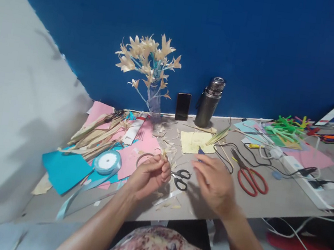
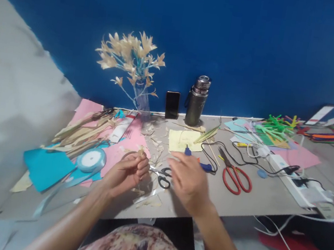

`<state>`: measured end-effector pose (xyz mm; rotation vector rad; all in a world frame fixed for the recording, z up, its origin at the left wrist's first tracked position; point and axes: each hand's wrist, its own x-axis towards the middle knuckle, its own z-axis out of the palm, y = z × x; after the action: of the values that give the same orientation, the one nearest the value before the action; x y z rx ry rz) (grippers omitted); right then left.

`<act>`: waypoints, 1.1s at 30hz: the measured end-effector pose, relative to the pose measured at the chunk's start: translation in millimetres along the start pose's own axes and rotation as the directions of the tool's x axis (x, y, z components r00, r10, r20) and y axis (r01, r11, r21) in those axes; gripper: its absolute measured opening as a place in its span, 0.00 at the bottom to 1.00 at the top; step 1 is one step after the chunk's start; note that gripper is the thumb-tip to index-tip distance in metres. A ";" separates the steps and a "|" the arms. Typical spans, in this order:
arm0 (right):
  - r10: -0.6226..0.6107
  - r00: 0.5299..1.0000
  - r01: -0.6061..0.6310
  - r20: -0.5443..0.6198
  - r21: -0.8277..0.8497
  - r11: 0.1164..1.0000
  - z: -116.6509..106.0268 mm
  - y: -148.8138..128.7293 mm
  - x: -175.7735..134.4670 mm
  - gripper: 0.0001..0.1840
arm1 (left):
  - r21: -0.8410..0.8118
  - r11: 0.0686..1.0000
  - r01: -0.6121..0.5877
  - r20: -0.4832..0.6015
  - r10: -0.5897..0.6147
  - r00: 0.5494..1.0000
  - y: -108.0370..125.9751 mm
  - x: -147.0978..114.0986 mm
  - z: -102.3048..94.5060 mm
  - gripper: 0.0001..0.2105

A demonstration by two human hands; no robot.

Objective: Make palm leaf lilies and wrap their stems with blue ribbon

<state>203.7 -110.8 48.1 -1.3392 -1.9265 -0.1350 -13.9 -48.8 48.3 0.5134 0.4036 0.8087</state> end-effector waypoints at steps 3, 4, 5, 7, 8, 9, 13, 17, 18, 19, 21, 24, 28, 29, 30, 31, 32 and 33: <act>-0.122 0.991 0.113 0.045 0.177 0.978 23.8 -26.5 21.7 0.13 | -0.021 1.000 0.015 0.005 -0.015 1.000 -0.5 -0.2 6.0 0.05; -0.131 0.989 0.115 0.063 0.213 0.970 29.1 -28.9 24.7 0.12 | -0.025 1.000 0.013 -0.006 -0.013 1.000 0.7 -1.2 6.4 0.05; -0.136 0.987 0.112 0.083 0.239 0.964 32.8 -29.5 25.8 0.10 | -0.029 1.000 0.010 -0.021 -0.010 1.000 2.4 -2.4 5.9 0.04; -0.133 0.984 0.096 0.121 0.274 0.957 36.5 -28.4 24.2 0.10 | -0.050 0.999 0.004 -0.067 -0.007 0.998 6.6 -4.5 1.9 0.04; -0.123 0.982 0.077 0.144 0.291 0.954 37.1 -27.9 22.2 0.09 | -0.069 0.998 -0.003 -0.098 -0.003 0.995 8.7 -5.2 -1.2 0.04; -0.100 0.980 0.042 0.172 0.311 0.949 37.1 -28.3 19.8 0.09 | -0.093 0.996 -0.016 -0.130 0.003 0.992 10.6 -5.5 -4.6 0.04; 0.087 0.962 -0.192 0.257 0.415 0.889 37.0 -38.6 10.8 0.11 | -0.191 0.979 -0.065 -0.193 0.028 0.981 13.4 -3.1 -16.2 0.05; 0.233 0.920 -0.370 0.314 0.505 0.780 38.3 -55.9 10.2 0.12 | -0.239 0.970 -0.042 -0.148 0.007 0.989 10.0 0.0 -20.5 0.06; 0.253 0.910 -0.397 0.327 0.520 0.756 38.5 -59.8 11.7 0.12 | -0.243 0.969 -0.036 -0.140 0.002 0.990 9.2 0.2 -20.8 0.06; 0.265 0.902 -0.418 0.341 0.535 0.735 38.6 -63.1 13.6 0.13 | -0.246 0.969 -0.031 -0.134 -0.003 0.991 8.5 0.2 -20.8 0.06; 0.266 0.891 -0.441 0.367 0.561 0.701 38.7 -68.3 17.6 0.14 | -0.249 0.968 -0.024 -0.124 -0.007 0.992 8.0 -0.3 -20.5 0.06; 0.255 0.890 -0.442 0.377 0.581 0.683 38.6 -72.6 22.0 0.15 | -0.253 0.967 -0.017 -0.126 -0.015 0.992 8.4 -1.8 -18.7 0.05; 0.258 0.900 -0.423 0.352 0.557 0.715 38.4 -75.1 24.1 0.16 | -0.251 0.968 -0.017 -0.160 -0.024 0.987 8.8 -3.2 -15.8 0.04; 0.260 0.901 -0.420 0.347 0.549 0.722 38.4 -75.6 24.2 0.16 | -0.248 0.969 -0.017 -0.167 -0.025 0.986 8.7 -3.4 -15.3 0.04; 0.262 0.902 -0.419 0.344 0.544 0.727 38.4 -75.9 24.3 0.16 | -0.243 0.970 -0.016 -0.171 -0.027 0.985 8.6 -3.5 -15.0 0.04; 0.264 0.902 -0.418 0.340 0.541 0.729 38.5 -76.3 24.3 0.16 | -0.238 0.971 -0.015 -0.173 -0.028 0.985 8.5 -3.5 -14.8 0.04; 0.268 0.902 -0.419 0.338 0.540 0.730 38.6 -76.6 24.3 0.16 | -0.232 0.973 -0.012 -0.172 -0.029 0.985 8.4 -3.5 -14.7 0.04; 0.271 0.903 -0.419 0.335 0.539 0.731 38.7 -76.8 24.2 0.16 | -0.226 0.974 -0.009 -0.169 -0.030 0.985 8.2 -3.4 -14.7 0.04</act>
<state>115.4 -107.6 61.6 -1.2676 -1.6412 0.8032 -28.5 -42.6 41.7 0.2293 0.4653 0.8792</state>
